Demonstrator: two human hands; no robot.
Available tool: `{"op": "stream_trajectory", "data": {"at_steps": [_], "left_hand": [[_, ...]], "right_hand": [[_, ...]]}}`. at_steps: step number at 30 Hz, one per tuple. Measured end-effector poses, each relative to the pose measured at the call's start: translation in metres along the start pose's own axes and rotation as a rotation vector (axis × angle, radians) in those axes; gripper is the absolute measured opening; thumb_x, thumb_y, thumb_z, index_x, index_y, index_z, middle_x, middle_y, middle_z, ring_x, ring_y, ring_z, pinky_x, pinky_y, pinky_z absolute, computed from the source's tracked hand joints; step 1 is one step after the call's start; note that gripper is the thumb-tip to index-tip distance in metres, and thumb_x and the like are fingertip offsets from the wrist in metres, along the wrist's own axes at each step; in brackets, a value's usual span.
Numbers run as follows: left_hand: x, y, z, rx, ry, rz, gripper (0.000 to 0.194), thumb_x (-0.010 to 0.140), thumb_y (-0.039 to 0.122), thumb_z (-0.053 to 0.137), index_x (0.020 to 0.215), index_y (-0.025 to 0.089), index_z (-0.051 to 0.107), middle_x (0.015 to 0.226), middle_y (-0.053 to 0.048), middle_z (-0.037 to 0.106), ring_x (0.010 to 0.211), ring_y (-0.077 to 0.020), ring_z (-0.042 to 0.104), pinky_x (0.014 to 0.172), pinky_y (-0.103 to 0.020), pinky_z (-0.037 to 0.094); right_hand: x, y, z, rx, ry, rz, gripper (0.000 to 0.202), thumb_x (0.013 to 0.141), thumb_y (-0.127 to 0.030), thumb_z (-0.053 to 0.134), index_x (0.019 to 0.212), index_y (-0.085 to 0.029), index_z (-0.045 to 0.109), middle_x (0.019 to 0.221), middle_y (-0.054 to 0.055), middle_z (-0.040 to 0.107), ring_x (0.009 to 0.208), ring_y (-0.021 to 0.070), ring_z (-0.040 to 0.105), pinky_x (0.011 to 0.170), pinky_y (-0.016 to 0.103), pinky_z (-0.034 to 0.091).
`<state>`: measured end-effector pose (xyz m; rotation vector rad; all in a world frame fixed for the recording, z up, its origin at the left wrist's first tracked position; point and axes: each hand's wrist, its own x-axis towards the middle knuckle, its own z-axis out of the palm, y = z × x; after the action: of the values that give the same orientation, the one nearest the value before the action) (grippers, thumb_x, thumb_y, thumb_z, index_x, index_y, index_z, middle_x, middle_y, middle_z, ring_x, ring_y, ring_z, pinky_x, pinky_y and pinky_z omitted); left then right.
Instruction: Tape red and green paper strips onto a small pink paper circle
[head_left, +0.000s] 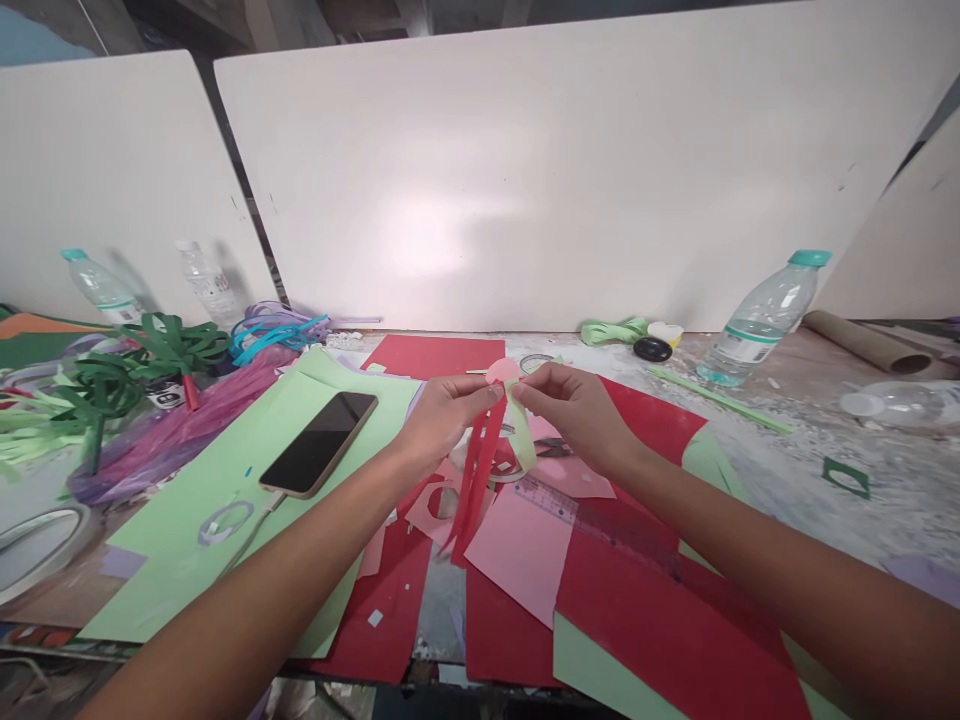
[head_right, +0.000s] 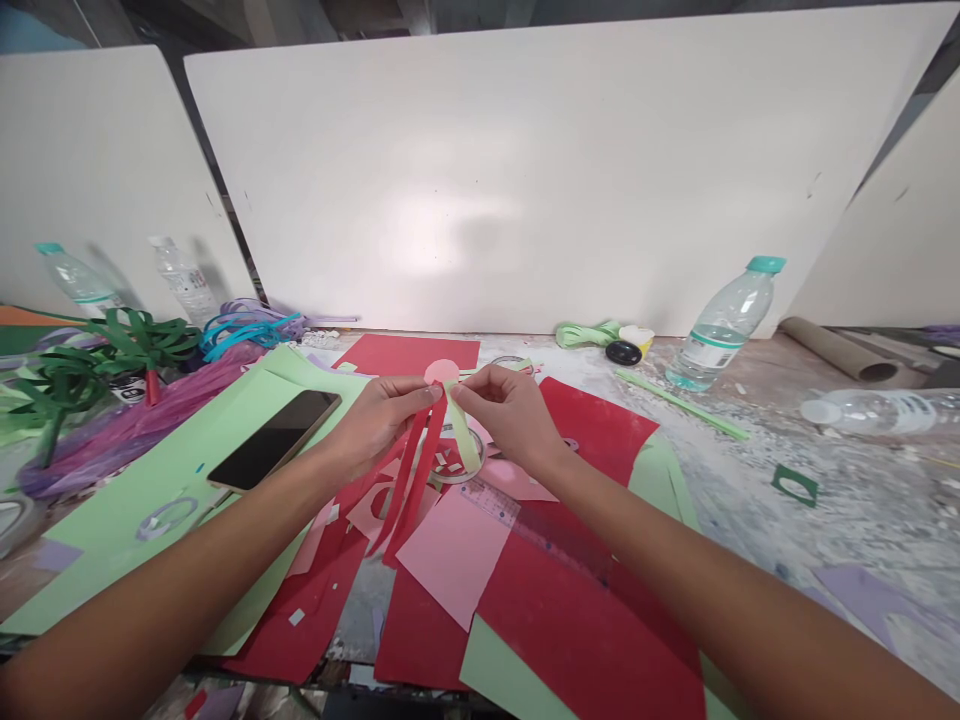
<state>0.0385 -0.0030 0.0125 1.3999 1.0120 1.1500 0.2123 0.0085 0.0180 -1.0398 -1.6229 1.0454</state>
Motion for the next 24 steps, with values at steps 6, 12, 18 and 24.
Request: {"op": "stream_trajectory", "data": {"at_steps": [6,12,18,24], "left_hand": [[0.0009,-0.0002,0.0004,0.011,0.003,-0.004,0.024,0.077,0.04,0.067,0.071,0.017,0.069,0.068,-0.001,0.061,0.067,-0.0155,0.057,0.066,-0.029,0.044],[0.0005,-0.0021,-0.0016,0.048,0.0,0.027,0.024,0.079,0.04,0.066,0.069,0.018,0.068,0.065,0.001,0.056,0.065,-0.013,0.05,0.066,-0.028,0.041],[-0.0001,-0.001,-0.0006,0.043,0.002,0.018,0.024,0.079,0.04,0.066,0.072,0.017,0.069,0.068,0.0,0.057,0.066,-0.0131,0.049,0.067,-0.028,0.041],[-0.0004,-0.001,0.0014,0.014,0.02,-0.007,0.027,0.072,0.044,0.072,0.073,0.017,0.07,0.069,-0.002,0.06,0.065,-0.0142,0.051,0.064,-0.029,0.042]], "right_hand": [[0.0003,-0.0003,0.001,0.006,0.006,0.018,0.022,0.076,-0.036,0.067,0.068,-0.018,0.058,0.066,-0.001,0.056,0.06,0.0112,0.047,0.055,0.026,0.038],[-0.0011,0.0004,0.0018,0.013,0.015,0.009,0.022,0.076,-0.035,0.068,0.066,-0.019,0.056,0.063,-0.003,0.053,0.058,0.0108,0.048,0.054,0.025,0.039],[-0.002,-0.0013,0.0034,0.017,0.024,0.011,0.023,0.076,-0.035,0.068,0.066,-0.018,0.055,0.063,-0.003,0.053,0.057,0.0106,0.047,0.052,0.025,0.039],[-0.0033,-0.0002,0.0051,-0.023,0.038,0.011,0.025,0.075,-0.038,0.069,0.066,-0.019,0.055,0.062,-0.003,0.05,0.056,0.0106,0.045,0.05,0.025,0.037]]}}
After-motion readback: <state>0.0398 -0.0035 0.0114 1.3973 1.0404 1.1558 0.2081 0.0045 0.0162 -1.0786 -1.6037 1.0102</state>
